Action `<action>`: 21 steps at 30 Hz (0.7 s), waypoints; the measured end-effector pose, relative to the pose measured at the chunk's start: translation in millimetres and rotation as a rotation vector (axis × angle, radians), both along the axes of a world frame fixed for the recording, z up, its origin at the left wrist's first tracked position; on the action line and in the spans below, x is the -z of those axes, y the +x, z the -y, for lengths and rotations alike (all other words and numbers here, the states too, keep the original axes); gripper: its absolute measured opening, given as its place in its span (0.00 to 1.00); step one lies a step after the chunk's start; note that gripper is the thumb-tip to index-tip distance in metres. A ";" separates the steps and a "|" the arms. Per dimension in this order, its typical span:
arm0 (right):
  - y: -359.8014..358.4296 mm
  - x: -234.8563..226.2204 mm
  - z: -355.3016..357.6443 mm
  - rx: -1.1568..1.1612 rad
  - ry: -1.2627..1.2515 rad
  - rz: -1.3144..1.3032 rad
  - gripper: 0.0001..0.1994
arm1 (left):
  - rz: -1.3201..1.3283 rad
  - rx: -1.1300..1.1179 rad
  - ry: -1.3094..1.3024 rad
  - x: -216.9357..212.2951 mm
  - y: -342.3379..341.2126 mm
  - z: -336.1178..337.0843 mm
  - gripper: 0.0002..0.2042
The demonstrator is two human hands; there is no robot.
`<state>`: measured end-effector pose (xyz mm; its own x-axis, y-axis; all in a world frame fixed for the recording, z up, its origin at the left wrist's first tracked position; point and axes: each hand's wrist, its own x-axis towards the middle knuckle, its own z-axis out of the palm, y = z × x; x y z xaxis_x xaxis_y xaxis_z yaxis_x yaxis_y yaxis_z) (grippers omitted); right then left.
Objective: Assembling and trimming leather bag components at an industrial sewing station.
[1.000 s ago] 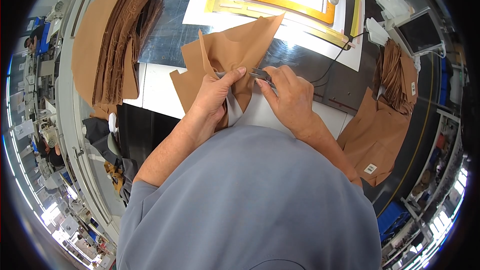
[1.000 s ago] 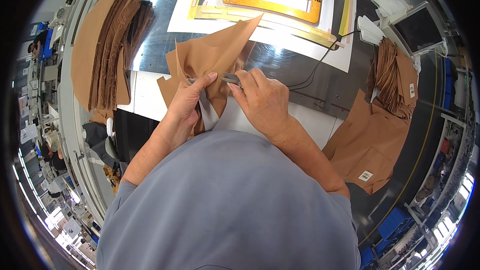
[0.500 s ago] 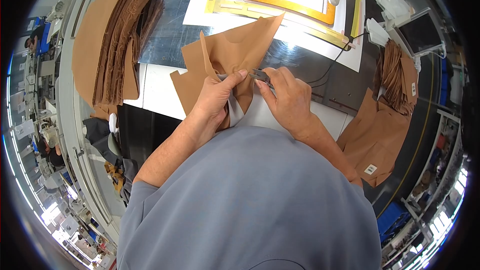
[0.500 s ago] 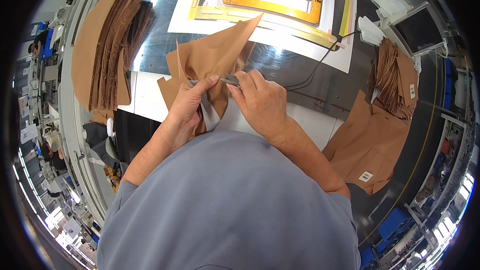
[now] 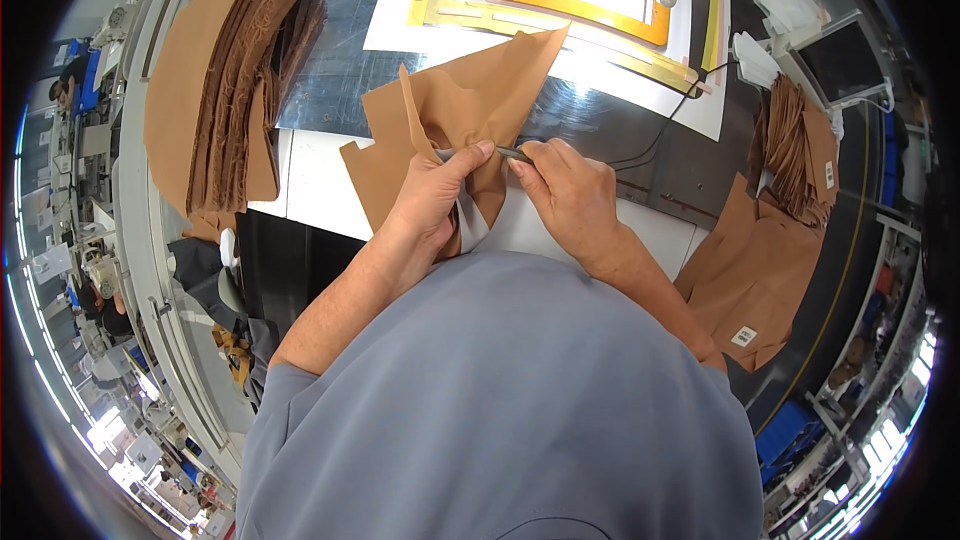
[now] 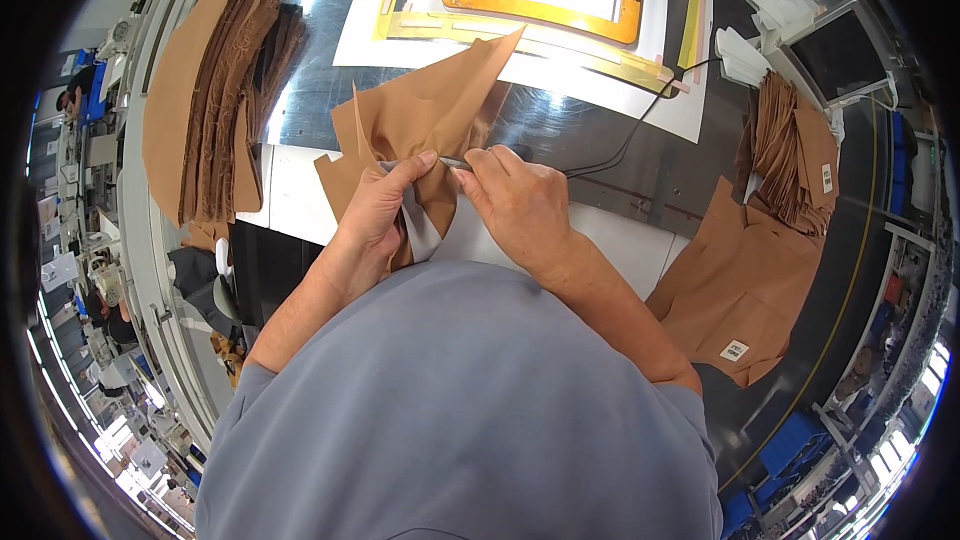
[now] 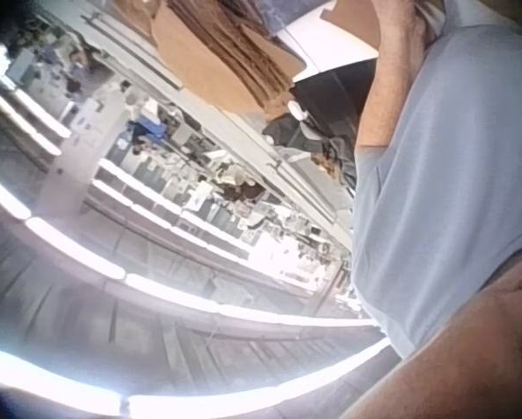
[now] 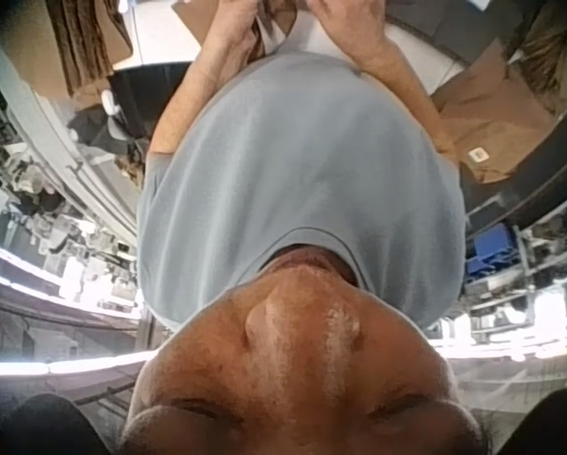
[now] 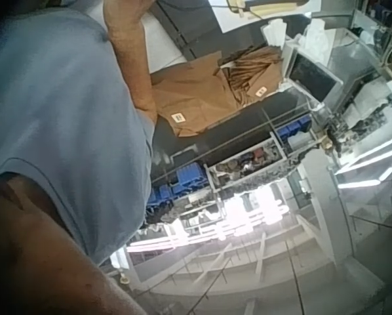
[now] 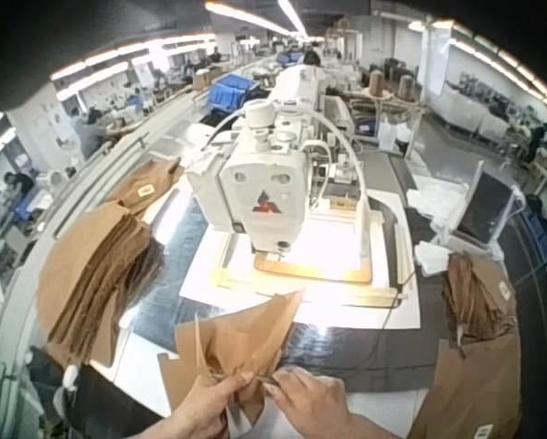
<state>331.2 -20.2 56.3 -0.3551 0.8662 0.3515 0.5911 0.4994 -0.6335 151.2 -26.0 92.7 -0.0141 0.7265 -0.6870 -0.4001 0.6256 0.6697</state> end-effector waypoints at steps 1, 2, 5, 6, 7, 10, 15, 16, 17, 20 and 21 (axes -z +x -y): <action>0.1 -0.4 -0.2 0.002 0.000 0.000 0.08 | -0.007 0.016 0.004 1.8 -0.9 0.0 0.17; 0.2 -0.6 -0.4 -0.004 -0.022 -0.018 0.08 | -0.013 0.031 0.008 3.7 -1.8 0.4 0.17; 1.9 0.9 -1.2 0.001 -0.034 -0.030 0.10 | 0.003 0.057 0.008 7.8 -3.6 0.9 0.17; 3.0 2.1 -1.7 0.009 -0.024 -0.024 0.11 | 0.003 0.059 0.008 6.8 -3.4 0.0 0.17; 4.0 3.7 -2.8 0.012 -0.024 -0.024 0.11 | 0.016 0.053 -0.011 4.6 -3.0 -1.1 0.18; 6.7 8.4 -5.1 0.074 -0.014 -0.083 0.12 | 0.031 0.012 -0.035 8.1 -2.6 -1.2 0.19; 7.5 5.8 -4.7 0.087 -0.019 -0.053 0.13 | 0.110 -0.035 -0.050 4.1 -0.6 -3.4 0.23; 7.6 5.5 -4.5 0.089 -0.020 -0.053 0.13 | 0.100 -0.019 -0.024 0.1 0.8 -2.8 0.24; 7.3 5.4 -4.5 0.084 -0.010 -0.058 0.14 | 0.089 -0.004 0.003 -2.0 1.3 -2.4 0.24; 6.6 4.7 -4.9 0.072 0.014 -0.071 0.14 | 0.048 -0.003 0.037 0.4 1.1 -1.4 0.24; 6.5 4.5 -5.2 0.065 0.028 -0.078 0.14 | 0.048 -0.003 0.036 0.4 1.4 -1.4 0.24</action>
<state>337.7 -15.0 51.8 -0.2691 0.8761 0.4001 0.5721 0.4796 -0.6653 152.6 -24.6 92.4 0.0159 0.7511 -0.6600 -0.4344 0.5998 0.6720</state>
